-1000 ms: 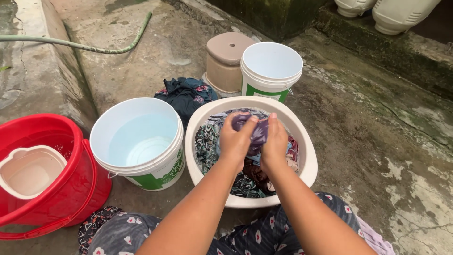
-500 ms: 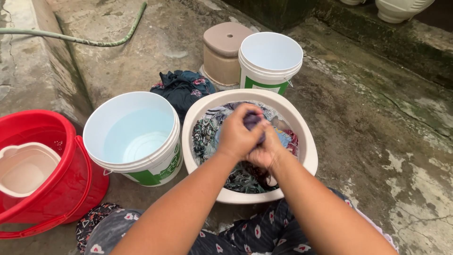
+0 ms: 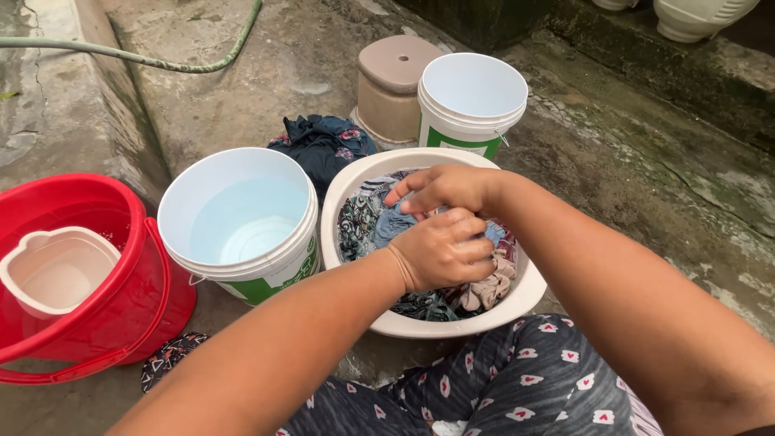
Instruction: The person washes clothes by hand in a basin of soapy water, scrubbing and wringing out individual garments. They then transfer the items into a bucket of clean water to rinse them before moving them into a second bucket.
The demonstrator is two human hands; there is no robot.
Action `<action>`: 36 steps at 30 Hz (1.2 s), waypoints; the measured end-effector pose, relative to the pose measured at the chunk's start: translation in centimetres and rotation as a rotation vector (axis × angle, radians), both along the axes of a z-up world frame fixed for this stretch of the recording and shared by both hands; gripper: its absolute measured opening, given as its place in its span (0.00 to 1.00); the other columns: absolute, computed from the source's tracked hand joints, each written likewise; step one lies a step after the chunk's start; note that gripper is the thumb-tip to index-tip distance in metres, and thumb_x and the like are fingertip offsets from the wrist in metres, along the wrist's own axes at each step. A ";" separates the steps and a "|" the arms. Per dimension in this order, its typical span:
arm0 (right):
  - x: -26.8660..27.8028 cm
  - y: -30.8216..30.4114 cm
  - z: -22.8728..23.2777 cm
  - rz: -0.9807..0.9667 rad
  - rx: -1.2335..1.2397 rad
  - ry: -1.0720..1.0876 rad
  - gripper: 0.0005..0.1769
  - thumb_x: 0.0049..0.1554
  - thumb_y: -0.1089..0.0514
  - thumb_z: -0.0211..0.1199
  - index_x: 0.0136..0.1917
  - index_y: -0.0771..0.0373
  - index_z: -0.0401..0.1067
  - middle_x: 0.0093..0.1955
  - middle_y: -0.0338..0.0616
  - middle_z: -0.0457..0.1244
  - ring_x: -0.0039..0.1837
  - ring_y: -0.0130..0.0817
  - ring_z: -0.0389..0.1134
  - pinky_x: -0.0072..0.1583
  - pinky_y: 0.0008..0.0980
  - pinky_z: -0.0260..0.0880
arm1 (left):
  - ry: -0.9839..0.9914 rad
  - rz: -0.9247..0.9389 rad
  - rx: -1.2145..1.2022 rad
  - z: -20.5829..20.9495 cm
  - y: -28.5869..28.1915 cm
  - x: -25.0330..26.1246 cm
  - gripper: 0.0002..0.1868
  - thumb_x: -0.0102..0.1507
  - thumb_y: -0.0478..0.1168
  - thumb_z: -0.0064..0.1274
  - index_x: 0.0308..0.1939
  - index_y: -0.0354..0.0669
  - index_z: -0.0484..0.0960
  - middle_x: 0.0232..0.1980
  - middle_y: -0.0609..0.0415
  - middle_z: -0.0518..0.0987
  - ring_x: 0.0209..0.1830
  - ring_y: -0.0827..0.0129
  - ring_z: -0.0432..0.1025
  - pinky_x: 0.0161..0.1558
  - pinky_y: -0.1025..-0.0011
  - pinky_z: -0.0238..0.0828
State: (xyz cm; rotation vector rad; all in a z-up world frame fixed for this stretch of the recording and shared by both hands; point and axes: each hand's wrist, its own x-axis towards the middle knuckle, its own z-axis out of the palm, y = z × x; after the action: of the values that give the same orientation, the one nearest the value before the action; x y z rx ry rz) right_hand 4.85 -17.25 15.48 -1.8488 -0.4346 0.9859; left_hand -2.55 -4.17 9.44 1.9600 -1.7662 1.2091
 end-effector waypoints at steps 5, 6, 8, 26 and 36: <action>0.0 2.0 -2.1 0.034 -0.294 -0.281 0.14 0.55 0.56 0.64 0.54 0.60 0.77 0.39 0.41 0.68 0.43 0.29 0.68 0.48 0.31 0.69 | -0.037 0.058 0.114 -4.1 -0.7 1.0 0.06 0.58 0.43 0.52 0.36 0.55 0.84 0.46 0.61 0.77 0.55 0.61 0.72 0.64 0.63 0.65; -0.1 2.4 -2.5 0.023 -0.359 -0.335 0.12 0.54 0.56 0.64 0.51 0.61 0.77 0.39 0.43 0.69 0.43 0.31 0.69 0.48 0.33 0.70 | -0.056 0.097 0.180 -4.8 -0.9 1.2 0.06 0.57 0.44 0.52 0.33 0.53 0.84 0.45 0.60 0.78 0.54 0.61 0.72 0.64 0.63 0.65; -0.5 3.1 -3.4 0.012 -0.398 -0.357 0.11 0.54 0.56 0.64 0.50 0.61 0.77 0.39 0.45 0.70 0.43 0.33 0.70 0.49 0.34 0.71 | -0.049 0.139 0.264 -6.0 -1.5 1.2 0.08 0.57 0.43 0.51 0.34 0.52 0.85 0.46 0.59 0.80 0.55 0.59 0.73 0.65 0.61 0.64; -1.5 2.6 -7.5 -0.578 0.318 0.068 0.11 0.58 0.52 0.64 0.47 0.62 0.75 0.40 0.46 0.68 0.41 0.36 0.70 0.45 0.38 0.72 | 0.150 -0.007 0.378 -1.6 4.2 0.5 0.04 0.57 0.40 0.52 0.32 0.49 0.82 0.42 0.58 0.81 0.49 0.60 0.75 0.56 0.61 0.68; -5.5 2.6 -16.7 -0.853 0.186 -0.130 0.15 0.59 0.51 0.61 0.56 0.60 0.73 0.52 0.41 0.69 0.54 0.33 0.70 0.51 0.34 0.70 | 0.476 0.932 -0.527 -0.5 21.7 2.8 0.16 0.54 0.44 0.69 0.36 0.40 0.80 0.38 0.47 0.78 0.43 0.47 0.71 0.48 0.51 0.66</action>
State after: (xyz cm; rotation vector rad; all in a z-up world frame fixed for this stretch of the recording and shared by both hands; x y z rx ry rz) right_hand -0.63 -14.69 -1.27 -1.6776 0.1926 0.2349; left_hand 0.25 17.57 8.94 2.4546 -0.2180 1.0979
